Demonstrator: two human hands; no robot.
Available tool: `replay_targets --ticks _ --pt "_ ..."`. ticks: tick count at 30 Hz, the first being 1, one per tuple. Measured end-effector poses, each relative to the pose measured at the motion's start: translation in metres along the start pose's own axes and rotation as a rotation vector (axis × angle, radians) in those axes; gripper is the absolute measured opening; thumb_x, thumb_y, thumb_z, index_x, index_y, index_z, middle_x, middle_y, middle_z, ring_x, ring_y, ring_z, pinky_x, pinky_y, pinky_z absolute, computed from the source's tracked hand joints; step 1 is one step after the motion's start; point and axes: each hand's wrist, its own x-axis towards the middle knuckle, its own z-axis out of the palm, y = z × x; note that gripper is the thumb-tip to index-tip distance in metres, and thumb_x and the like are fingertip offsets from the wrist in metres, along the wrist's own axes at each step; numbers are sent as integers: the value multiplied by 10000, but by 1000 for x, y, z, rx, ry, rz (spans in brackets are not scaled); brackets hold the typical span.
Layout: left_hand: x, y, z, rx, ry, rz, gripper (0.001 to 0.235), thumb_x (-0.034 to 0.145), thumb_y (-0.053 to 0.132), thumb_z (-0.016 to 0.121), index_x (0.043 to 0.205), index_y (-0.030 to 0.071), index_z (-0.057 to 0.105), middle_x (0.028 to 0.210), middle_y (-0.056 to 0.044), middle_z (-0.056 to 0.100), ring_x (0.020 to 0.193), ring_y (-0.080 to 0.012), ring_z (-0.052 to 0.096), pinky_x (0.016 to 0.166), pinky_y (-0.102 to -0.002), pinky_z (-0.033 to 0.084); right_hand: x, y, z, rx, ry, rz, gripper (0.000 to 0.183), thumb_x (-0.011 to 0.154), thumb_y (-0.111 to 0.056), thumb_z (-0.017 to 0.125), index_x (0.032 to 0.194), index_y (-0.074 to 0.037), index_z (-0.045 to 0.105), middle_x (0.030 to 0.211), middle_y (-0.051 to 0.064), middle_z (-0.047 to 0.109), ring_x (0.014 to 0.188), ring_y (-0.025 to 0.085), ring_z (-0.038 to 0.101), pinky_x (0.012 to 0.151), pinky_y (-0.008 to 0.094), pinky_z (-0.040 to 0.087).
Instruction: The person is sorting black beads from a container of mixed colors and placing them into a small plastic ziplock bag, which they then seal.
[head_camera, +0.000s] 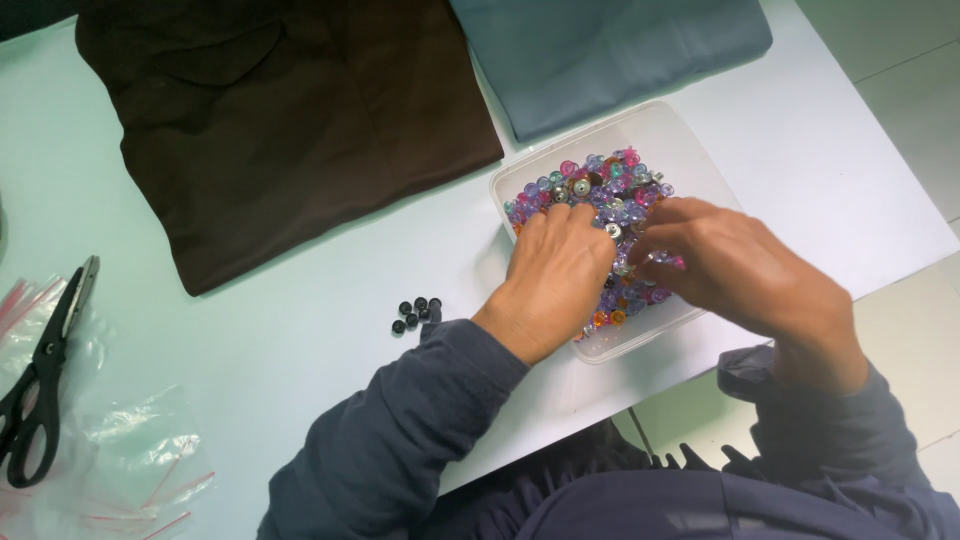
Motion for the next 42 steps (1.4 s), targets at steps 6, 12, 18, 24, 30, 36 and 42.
replay_targets --ticks 6,12,18,24,30,36,42 --pt "8 13 12 98 -197 -70 81 839 214 715 876 255 774 1092 -37 608 997 -261 577 820 -390 483 16 -5 34 -155 -95 68 213 851 -139 587 642 -142 546 779 -15 518 748 213 462 633 373 377" --pt "4 8 19 51 -110 -39 108 842 142 679 835 204 767 1055 -59 604 957 -286 564 795 -417 486 15 2 40 -165 17 -8 231 897 -188 604 670 -147 613 813 19 547 761 260 532 627 425 448" --pt "-3 5 8 -54 130 1 93 720 23 743 756 104 715 970 -103 550 897 -328 544 685 -423 506 4 -8 19 -26 114 15 183 973 -315 649 998 -179 769 1000 -8 635 896 208 638 657 420 522" --pt "-44 -9 -63 -246 275 53 111 775 -88 663 811 15 647 959 -128 504 868 -345 495 647 -468 461 -6 -30 11 143 395 -258 187 918 -181 763 1080 -93 790 1091 90 666 881 224 694 756 377 560" --pt "-116 -39 -106 -390 227 -48 244 924 -40 566 1100 34 719 1049 -101 541 892 -307 534 703 -422 493 6 -92 28 194 476 -511 153 943 -51 749 1094 -25 740 1021 101 617 854 244 594 709 374 524" --pt "-169 -70 -88 -363 135 -215 270 953 -4 558 1139 69 739 1033 -69 570 908 -282 548 770 -387 516 24 -148 63 145 414 -537 70 970 -70 708 1012 -21 737 966 76 611 881 240 634 604 405 533" --pt "-179 -87 -77 -317 16 -312 217 928 -24 604 1074 -7 764 959 -150 616 885 -230 601 731 -341 529 50 -160 94 29 375 -450 89 916 -73 728 993 -34 749 941 85 649 881 267 684 630 369 570"
